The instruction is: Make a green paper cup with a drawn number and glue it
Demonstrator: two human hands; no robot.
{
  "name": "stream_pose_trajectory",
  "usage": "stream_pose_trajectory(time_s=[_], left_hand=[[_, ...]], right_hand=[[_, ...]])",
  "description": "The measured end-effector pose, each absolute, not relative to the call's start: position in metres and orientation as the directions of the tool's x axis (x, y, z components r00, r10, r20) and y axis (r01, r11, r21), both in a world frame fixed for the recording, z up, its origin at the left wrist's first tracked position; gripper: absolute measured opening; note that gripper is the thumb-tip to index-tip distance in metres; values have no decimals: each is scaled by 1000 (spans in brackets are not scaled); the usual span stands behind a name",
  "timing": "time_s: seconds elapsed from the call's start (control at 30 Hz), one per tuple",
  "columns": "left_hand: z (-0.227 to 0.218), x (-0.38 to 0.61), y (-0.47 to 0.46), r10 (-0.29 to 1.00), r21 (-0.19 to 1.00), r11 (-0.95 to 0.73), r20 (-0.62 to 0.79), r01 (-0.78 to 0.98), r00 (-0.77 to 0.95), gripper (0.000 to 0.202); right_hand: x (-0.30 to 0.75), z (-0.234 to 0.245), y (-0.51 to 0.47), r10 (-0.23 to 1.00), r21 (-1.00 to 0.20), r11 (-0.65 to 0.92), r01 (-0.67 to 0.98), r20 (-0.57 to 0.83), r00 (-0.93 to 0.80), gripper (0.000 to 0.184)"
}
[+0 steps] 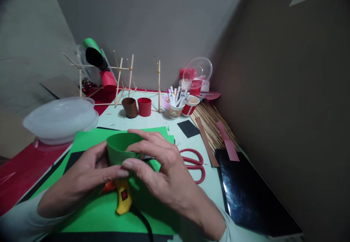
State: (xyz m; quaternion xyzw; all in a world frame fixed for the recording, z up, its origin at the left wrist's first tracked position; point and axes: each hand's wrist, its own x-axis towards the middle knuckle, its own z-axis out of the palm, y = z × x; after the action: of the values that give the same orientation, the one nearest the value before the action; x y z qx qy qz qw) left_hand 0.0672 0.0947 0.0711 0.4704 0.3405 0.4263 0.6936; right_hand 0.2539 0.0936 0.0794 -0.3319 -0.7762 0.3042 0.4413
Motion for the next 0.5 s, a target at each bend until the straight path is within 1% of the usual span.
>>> stream_pose_trajectory(time_s=[0.07,0.1,0.2,0.23,0.27,0.3,0.4,0.5], left_hand=[[67,67,96,916,953,169,-57,-251,398,51],[66,67,97,929,964,143,-52,-225,367,52],[65,63,100,984,997,27,-14,-69,176,46],[66,62,101,994,1000,-12,12,-6,107,43],[67,60,102,998,998,-43,41,49,51,42],[69,59,103,998,994,-66,65,92,10,41],[74,55,104,990,981,-116,128,158,-67,39],[76,51,104,972,963,-183,207,199,-107,34]], right_hand=[[258,80,98,822,-808,541,234,448,-352,4],[262,80,101,843,-825,517,230,443,-305,4],[281,80,114,867,-829,492,264,493,-68,8],[287,79,119,858,-818,491,300,513,-6,9],[293,78,124,852,-802,485,347,523,18,11],[298,75,130,848,-782,481,397,530,15,13],[302,63,142,836,-677,489,550,543,-76,15],[296,49,147,823,-593,503,629,550,-141,14]])
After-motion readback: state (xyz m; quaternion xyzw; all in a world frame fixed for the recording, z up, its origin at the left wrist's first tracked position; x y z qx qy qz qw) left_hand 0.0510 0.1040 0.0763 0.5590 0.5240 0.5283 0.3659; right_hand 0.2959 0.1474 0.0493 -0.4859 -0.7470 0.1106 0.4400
